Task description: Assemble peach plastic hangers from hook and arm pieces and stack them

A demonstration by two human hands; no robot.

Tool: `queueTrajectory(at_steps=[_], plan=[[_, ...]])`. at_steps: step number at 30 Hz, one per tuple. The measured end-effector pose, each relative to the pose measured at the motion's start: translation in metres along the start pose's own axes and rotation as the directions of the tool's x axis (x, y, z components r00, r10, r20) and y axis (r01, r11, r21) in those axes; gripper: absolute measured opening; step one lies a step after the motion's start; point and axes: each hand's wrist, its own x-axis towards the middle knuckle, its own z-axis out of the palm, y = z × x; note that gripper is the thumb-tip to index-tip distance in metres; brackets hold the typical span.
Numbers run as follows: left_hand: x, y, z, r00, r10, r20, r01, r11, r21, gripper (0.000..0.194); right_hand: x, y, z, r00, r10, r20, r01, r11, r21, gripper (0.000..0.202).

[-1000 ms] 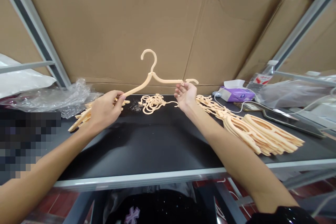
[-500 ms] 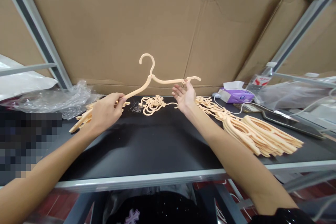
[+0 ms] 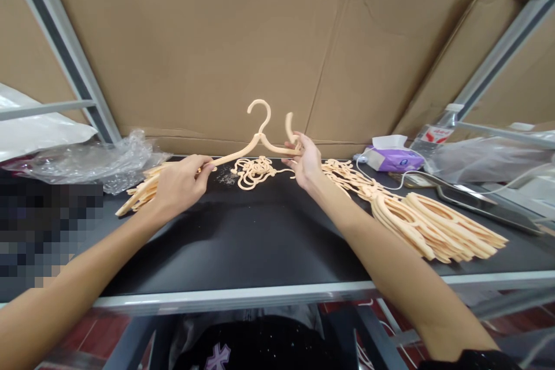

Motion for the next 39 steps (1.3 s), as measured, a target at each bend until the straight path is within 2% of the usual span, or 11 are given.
queueTrajectory(at_steps=[3,7,14,19,23,25,27,30,32,35,39], plan=[[0.000,-0.001,0.001,1.000,-0.006,-0.013,0.006,1.000,0.000,0.036,-0.003,0.003,0.003,0.999,0.023,0.046,-0.021,0.999,-0.042,0.023],[0.000,0.000,0.000,1.000,0.002,-0.008,-0.002,1.000,-0.015,0.035,-0.004,0.004,0.004,1.000,0.020,-0.002,-0.020,0.999,-0.035,0.010],[0.000,0.003,-0.001,0.999,-0.008,-0.040,0.008,1.000,-0.006,0.033,-0.007,0.000,0.005,0.980,0.180,-0.083,-0.189,0.975,-0.113,0.017],[-0.001,0.004,0.000,0.999,-0.018,-0.049,0.017,1.000,-0.020,0.032,-0.008,-0.002,0.004,0.958,0.287,0.016,-0.285,0.955,-0.085,0.029],[0.000,0.004,0.001,0.997,-0.003,-0.077,0.000,0.999,-0.042,0.029,-0.008,-0.002,0.005,0.974,0.219,0.051,-0.220,0.975,0.020,0.033],[0.000,0.004,0.001,0.991,0.066,-0.117,-0.072,0.996,-0.046,0.029,-0.007,-0.002,0.006,0.984,0.175,0.028,-0.177,0.982,0.063,0.034],[0.000,0.005,-0.001,0.968,0.155,-0.198,-0.159,0.987,-0.005,0.027,-0.006,-0.003,0.006,0.989,0.149,-0.002,-0.148,0.984,0.100,0.034],[0.000,0.006,-0.003,0.920,0.242,-0.309,-0.226,0.970,0.087,0.022,-0.004,-0.006,0.004,0.991,0.121,-0.053,-0.112,0.983,0.143,0.034],[-0.001,0.008,-0.002,0.917,0.284,-0.280,-0.270,0.959,0.087,0.017,-0.002,-0.008,0.002,0.991,0.108,-0.078,-0.095,0.983,0.157,0.035],[-0.001,0.008,0.003,0.944,0.290,-0.155,-0.293,0.956,-0.003,0.021,0.001,-0.010,0.000,0.991,0.101,-0.091,-0.085,0.982,0.171,0.035],[0.000,0.005,0.009,0.997,0.069,-0.024,-0.071,0.989,-0.132,0.033,0.002,-0.009,0.000,0.991,0.106,-0.084,-0.090,0.981,0.171,0.035]])
